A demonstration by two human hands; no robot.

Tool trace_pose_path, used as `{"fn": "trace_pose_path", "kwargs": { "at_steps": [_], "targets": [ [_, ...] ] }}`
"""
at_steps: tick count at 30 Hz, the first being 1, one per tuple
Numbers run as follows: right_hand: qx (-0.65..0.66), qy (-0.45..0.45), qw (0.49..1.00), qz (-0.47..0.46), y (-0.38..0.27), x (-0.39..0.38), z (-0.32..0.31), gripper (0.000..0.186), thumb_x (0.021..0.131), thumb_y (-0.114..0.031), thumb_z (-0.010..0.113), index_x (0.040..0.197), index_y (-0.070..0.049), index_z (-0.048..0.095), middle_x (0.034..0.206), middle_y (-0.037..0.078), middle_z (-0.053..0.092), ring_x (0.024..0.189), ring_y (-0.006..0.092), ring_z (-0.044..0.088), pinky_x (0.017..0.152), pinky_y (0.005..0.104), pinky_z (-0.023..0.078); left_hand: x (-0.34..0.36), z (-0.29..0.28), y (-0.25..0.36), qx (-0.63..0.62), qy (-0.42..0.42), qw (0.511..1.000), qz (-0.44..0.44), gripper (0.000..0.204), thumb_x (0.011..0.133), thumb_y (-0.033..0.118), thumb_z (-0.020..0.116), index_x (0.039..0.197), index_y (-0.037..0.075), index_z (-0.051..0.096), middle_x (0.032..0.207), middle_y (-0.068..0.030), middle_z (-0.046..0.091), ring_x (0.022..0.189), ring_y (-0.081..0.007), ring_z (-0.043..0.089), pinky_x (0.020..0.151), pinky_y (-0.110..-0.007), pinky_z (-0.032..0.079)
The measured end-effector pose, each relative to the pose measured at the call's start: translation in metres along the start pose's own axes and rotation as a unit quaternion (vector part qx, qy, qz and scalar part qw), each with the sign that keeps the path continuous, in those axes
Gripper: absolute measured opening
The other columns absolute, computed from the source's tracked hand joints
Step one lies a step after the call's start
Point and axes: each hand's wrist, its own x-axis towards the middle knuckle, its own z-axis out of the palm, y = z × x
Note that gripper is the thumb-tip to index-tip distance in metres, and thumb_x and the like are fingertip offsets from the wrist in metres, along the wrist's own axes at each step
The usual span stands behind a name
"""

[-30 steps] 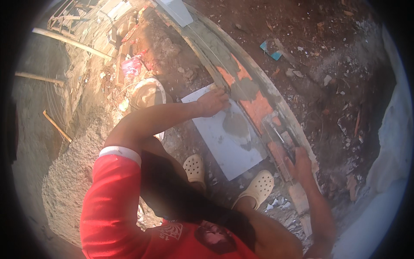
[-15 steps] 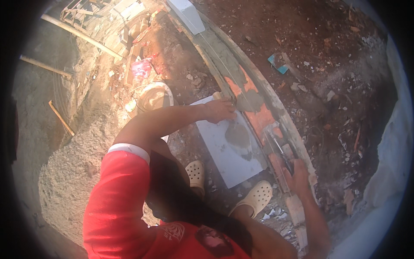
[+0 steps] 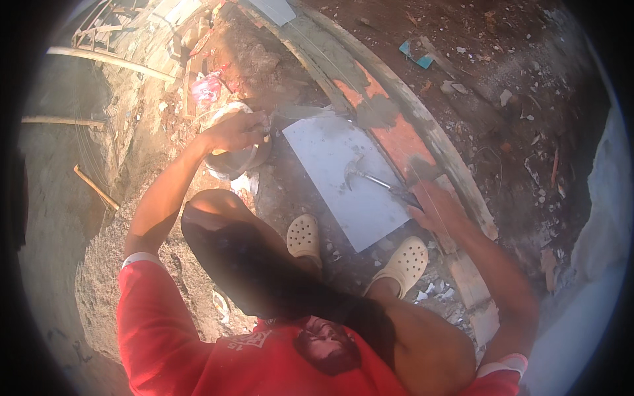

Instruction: The person places bricks onto a low wall, applies mortar with a trowel, and uses a hammer to adjust brick positions. The person also retrieves a bucket of water, mixes it with a trowel, and handles white foam blocks.

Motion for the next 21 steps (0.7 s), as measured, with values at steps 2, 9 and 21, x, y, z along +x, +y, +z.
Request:
{"fn": "trace_pose_path", "kwargs": {
  "at_steps": [2, 9, 21],
  "targets": [
    [0.012, -0.011, 0.999, -0.042, -0.007, 0.010, 0.007, 0.036, 0.087, -0.023, 0.068, 0.112, 0.000, 0.057, 0.098, 0.020, 0.053, 0.093, 0.0425, 0.056, 0.081, 0.0486, 0.047, -0.009, 0.016, -0.003, -0.198, -0.034, 0.979, -0.042, 0.029, 0.096, 0.028, 0.057, 0.116, 0.007, 0.053, 0.098, -0.0096, 0.064, 0.082, -0.0224, 0.063, 0.072, -0.036, 0.051],
    [-0.011, 0.009, 0.998, -0.060, -0.013, 0.009, 0.035, 0.039, 0.085, -0.022, 0.070, 0.114, 0.000, 0.057, 0.102, 0.020, 0.055, 0.094, 0.0417, 0.056, 0.084, 0.0487, 0.046, -0.013, 0.070, -0.007, -0.572, -0.008, 0.806, -0.152, 0.028, 0.100, 0.028, 0.045, 0.116, 0.007, 0.056, 0.090, -0.0030, 0.063, 0.066, -0.0125, 0.058, 0.056, -0.027, 0.051],
    [-0.047, -0.065, 0.996, -0.039, -0.020, 0.009, 0.026, 0.044, 0.087, -0.027, 0.072, 0.120, -0.001, 0.061, 0.105, 0.019, 0.061, 0.101, 0.0395, 0.058, 0.090, 0.0485, 0.047, 0.040, 0.114, -0.023, -0.397, 0.113, 0.896, -0.163, 0.034, 0.098, 0.020, 0.054, 0.119, -0.005, 0.055, 0.100, -0.0156, 0.067, 0.084, -0.0242, 0.069, 0.073, -0.037, 0.059]
  ]
}}
